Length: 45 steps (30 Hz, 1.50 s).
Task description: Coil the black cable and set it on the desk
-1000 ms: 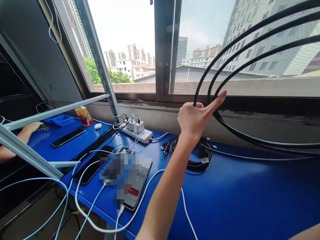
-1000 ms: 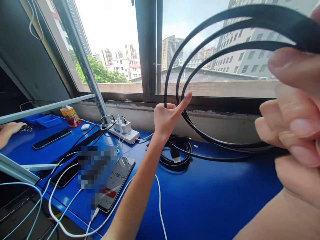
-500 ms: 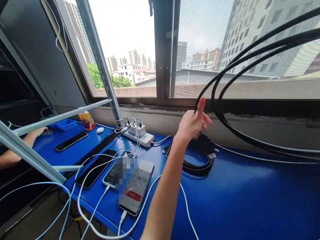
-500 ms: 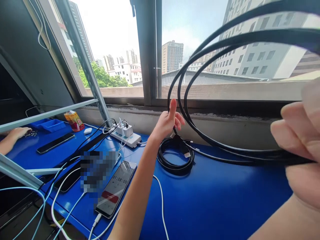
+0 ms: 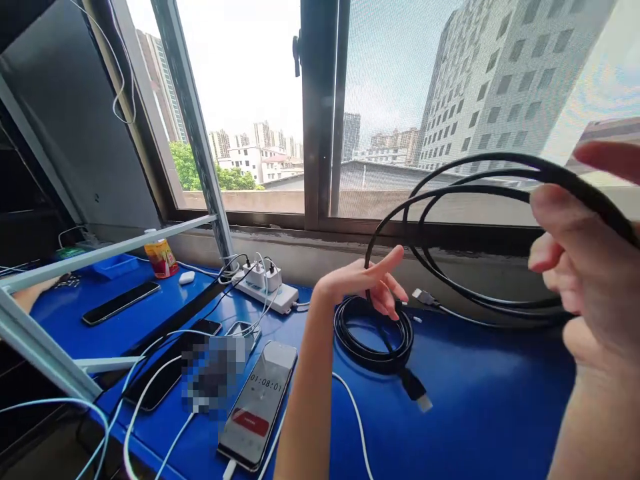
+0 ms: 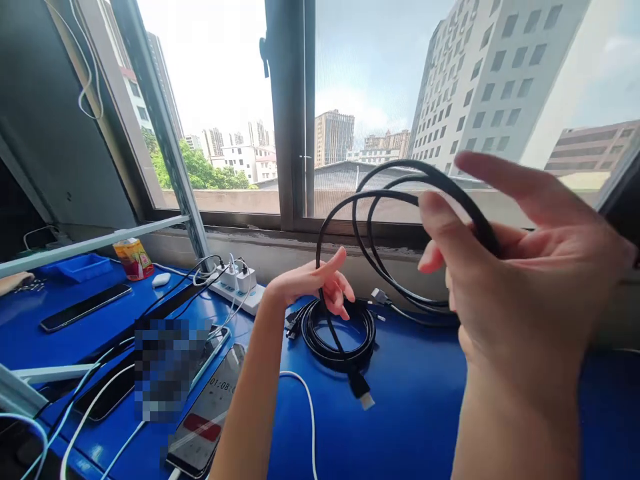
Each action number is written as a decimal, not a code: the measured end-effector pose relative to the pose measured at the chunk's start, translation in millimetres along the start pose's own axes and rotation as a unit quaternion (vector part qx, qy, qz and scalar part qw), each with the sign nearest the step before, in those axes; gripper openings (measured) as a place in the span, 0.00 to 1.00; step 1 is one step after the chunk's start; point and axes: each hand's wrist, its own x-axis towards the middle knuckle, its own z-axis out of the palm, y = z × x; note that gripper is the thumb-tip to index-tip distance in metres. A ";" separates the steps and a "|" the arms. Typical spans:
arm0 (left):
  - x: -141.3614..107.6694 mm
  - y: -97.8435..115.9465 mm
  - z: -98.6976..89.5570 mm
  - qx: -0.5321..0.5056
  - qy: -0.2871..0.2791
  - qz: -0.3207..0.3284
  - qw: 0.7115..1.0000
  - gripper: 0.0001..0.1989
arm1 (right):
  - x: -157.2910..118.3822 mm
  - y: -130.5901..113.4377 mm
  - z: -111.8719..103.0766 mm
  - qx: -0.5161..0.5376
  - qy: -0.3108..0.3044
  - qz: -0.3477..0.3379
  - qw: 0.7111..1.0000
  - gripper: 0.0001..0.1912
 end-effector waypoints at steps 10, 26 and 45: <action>41.4 -10.3 49.6 -0.165 -0.064 0.078 0.981 0.33 | -29.8 -12.2 19.3 0.037 -0.065 -0.084 0.994 0.19; -7.8 16.8 14.0 -0.180 0.266 0.264 0.910 0.08 | -3.4 32.3 17.9 -0.027 -0.006 -0.048 0.998 0.31; -27.4 40.8 42.2 -0.250 0.128 0.179 0.943 0.26 | 12.2 21.9 -4.4 -0.159 0.010 -0.107 0.981 0.19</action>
